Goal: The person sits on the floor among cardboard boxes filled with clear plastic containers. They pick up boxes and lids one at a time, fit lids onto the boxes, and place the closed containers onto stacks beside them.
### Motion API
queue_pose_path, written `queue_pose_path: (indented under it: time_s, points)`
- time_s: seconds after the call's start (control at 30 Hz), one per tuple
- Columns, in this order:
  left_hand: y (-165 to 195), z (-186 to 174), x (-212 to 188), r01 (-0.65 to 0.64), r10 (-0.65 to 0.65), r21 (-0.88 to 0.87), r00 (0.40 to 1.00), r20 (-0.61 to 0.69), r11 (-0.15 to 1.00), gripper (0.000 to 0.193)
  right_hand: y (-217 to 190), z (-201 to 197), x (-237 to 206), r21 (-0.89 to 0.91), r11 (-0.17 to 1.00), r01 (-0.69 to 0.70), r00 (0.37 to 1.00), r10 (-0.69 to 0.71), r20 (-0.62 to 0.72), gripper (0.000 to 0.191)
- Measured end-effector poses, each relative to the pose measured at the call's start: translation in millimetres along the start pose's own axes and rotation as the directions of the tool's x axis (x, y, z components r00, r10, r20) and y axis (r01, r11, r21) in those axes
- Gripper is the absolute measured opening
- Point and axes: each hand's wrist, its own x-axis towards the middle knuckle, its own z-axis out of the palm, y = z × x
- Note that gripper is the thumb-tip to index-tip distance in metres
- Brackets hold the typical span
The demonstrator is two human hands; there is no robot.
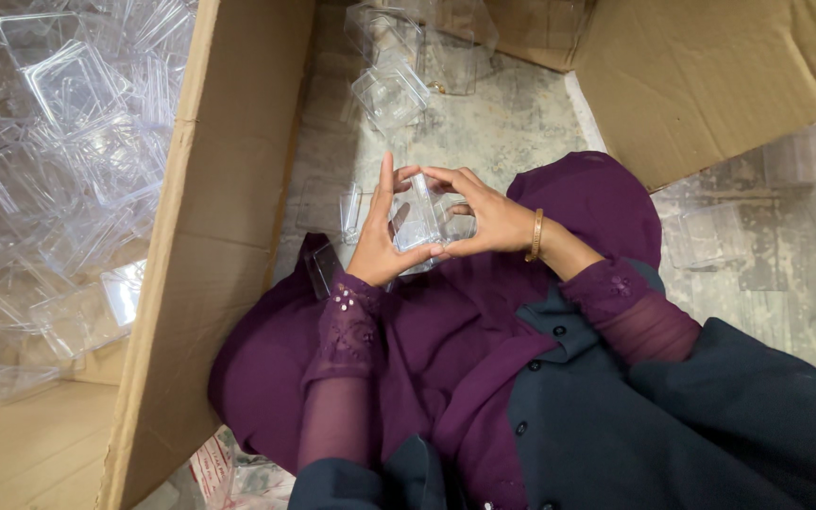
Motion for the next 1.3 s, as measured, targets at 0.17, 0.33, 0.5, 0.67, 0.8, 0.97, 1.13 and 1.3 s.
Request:
queue_pose_path:
  time_s: [0.17, 0.33, 0.5, 0.67, 0.8, 0.97, 1.13, 1.3]
  points:
    - [2.4, -0.1, 0.9, 0.052, -0.052, -0.074, 0.999, 0.005, 0.996, 0.138, 3.5, 0.4, 1.4, 0.032, 0.999, 0.001, 1.000, -0.001, -0.003, 0.109]
    - [2.1, -0.2, 1.1, -0.004, 0.004, -0.033, 1.000, 0.004, 0.999, 0.133, 8.7, -1.0, 0.7, 0.040, 0.999, -0.027, 0.999, 0.027, 0.021, 0.112]
    - [-3.1, 0.1, 1.6, -0.096, 0.097, -0.031, 0.995, 0.013, 0.995, 0.099, 15.8, 2.9, 4.0, 0.083, 0.996, -0.044, 0.999, 0.043, 0.020, 0.111]
    - [-4.2, 2.1, 0.9, 0.018, -0.020, 0.064, 0.999, 0.030, 0.998, 0.065, 24.5, 4.6, 7.4, 0.041, 0.991, -0.131, 0.990, 0.128, 0.054, 0.108]
    - [-0.4, -0.9, 2.8, 0.037, -0.036, 0.026, 0.998, -0.051, 0.999, 0.056, 35.5, -1.1, 7.7, 0.007, 0.995, -0.100, 0.990, 0.099, 0.095, 0.106]
    - [-0.8, 1.1, 1.4, 0.092, -0.089, 0.050, 0.995, -0.056, 0.995, 0.049, 53.0, 1.4, 5.8, 0.135, 0.982, -0.135, 0.988, 0.123, 0.091, 0.105]
    - [-15.4, 5.8, -6.0, 0.068, -0.065, 0.056, 0.997, -0.048, 0.996, 0.041, 51.0, 22.2, -2.9, 0.213, 0.961, -0.175, 0.984, 0.169, 0.048, 0.107]
    - [-38.0, 7.5, -1.0, 0.036, -0.044, -0.270, 0.999, -0.024, 0.962, 0.074, 21.6, 12.8, -26.3, 0.056, 0.986, -0.158, 0.983, 0.163, -0.088, 0.108]
